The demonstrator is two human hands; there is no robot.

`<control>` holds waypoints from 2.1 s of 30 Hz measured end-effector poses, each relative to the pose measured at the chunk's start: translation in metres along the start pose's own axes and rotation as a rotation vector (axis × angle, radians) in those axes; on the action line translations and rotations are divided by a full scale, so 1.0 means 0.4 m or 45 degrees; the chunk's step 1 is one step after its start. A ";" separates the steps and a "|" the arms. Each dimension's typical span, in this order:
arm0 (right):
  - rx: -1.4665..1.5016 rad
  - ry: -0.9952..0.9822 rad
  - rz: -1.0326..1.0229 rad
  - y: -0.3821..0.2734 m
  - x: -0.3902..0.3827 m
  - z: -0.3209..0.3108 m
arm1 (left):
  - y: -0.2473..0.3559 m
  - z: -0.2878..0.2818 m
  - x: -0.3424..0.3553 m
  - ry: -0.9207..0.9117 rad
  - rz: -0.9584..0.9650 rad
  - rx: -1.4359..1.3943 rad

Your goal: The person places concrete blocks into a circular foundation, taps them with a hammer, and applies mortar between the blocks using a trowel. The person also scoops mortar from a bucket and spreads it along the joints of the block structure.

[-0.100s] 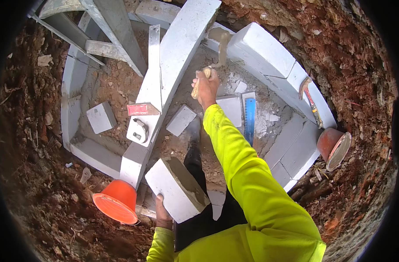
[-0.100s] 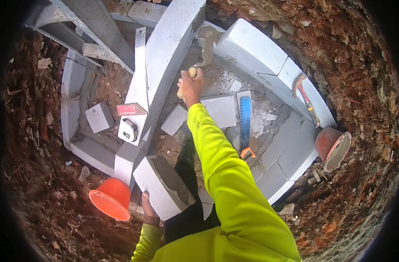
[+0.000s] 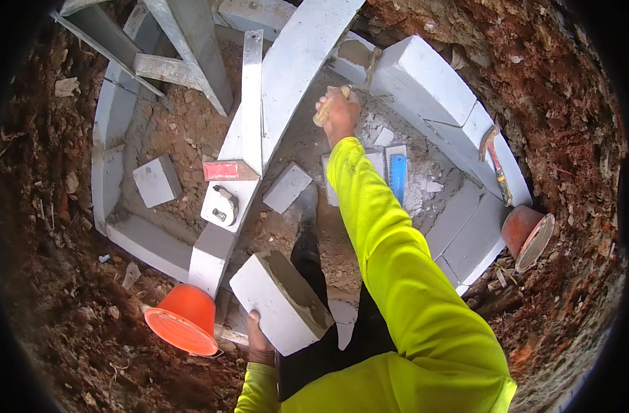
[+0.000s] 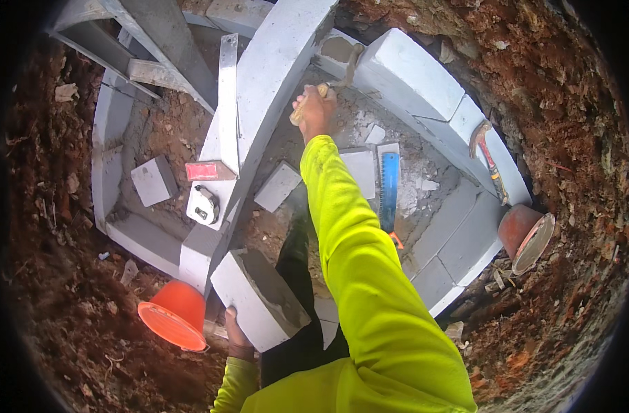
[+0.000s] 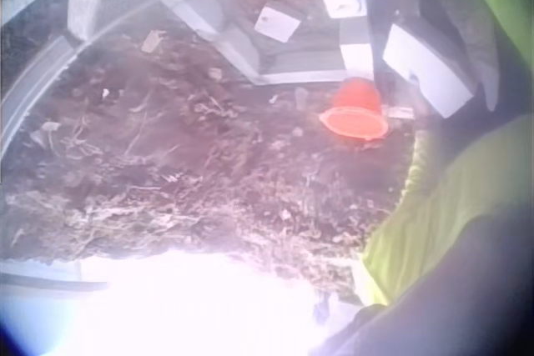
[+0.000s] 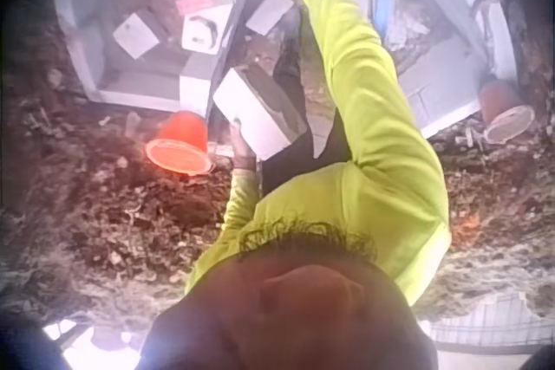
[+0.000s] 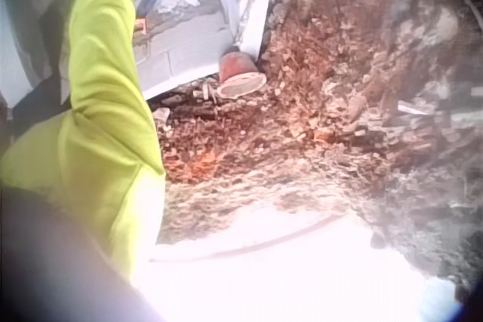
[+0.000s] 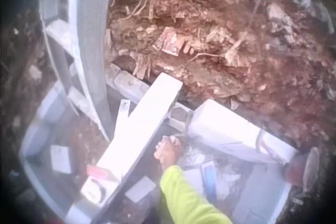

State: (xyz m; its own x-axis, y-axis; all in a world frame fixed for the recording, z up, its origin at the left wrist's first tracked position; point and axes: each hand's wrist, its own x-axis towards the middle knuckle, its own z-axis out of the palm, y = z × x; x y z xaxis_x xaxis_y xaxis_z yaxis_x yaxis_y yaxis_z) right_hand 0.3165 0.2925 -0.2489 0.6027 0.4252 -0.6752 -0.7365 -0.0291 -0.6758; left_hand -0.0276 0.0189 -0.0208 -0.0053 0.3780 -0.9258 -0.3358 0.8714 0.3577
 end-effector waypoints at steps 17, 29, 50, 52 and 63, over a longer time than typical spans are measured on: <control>0.149 0.241 0.144 -0.052 0.090 0.088 | -0.008 0.035 -0.014 -0.024 -0.144 -0.094; -1.229 -0.255 0.110 -0.415 -0.300 -0.038 | -0.047 0.055 -0.030 0.003 -0.186 -0.367; -4.232 -1.162 -1.237 -0.733 -0.155 0.322 | -0.224 0.137 0.044 -0.130 -0.149 -0.605; -4.444 -1.391 -1.178 -0.644 -0.108 0.317 | -0.247 0.128 0.043 -0.088 -0.136 -0.558; -4.577 -1.447 -1.174 -0.449 -0.024 0.396 | -0.341 0.082 0.063 -0.131 -0.190 -0.479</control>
State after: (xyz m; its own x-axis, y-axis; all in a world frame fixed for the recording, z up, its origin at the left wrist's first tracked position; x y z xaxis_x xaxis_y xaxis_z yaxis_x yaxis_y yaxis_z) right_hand 0.3942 0.4369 -0.0741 -0.0682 0.4693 -0.8804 0.3931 0.8237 0.4086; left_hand 0.0489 -0.0801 -0.0888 0.1573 0.3019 -0.9403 -0.6463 0.7514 0.1331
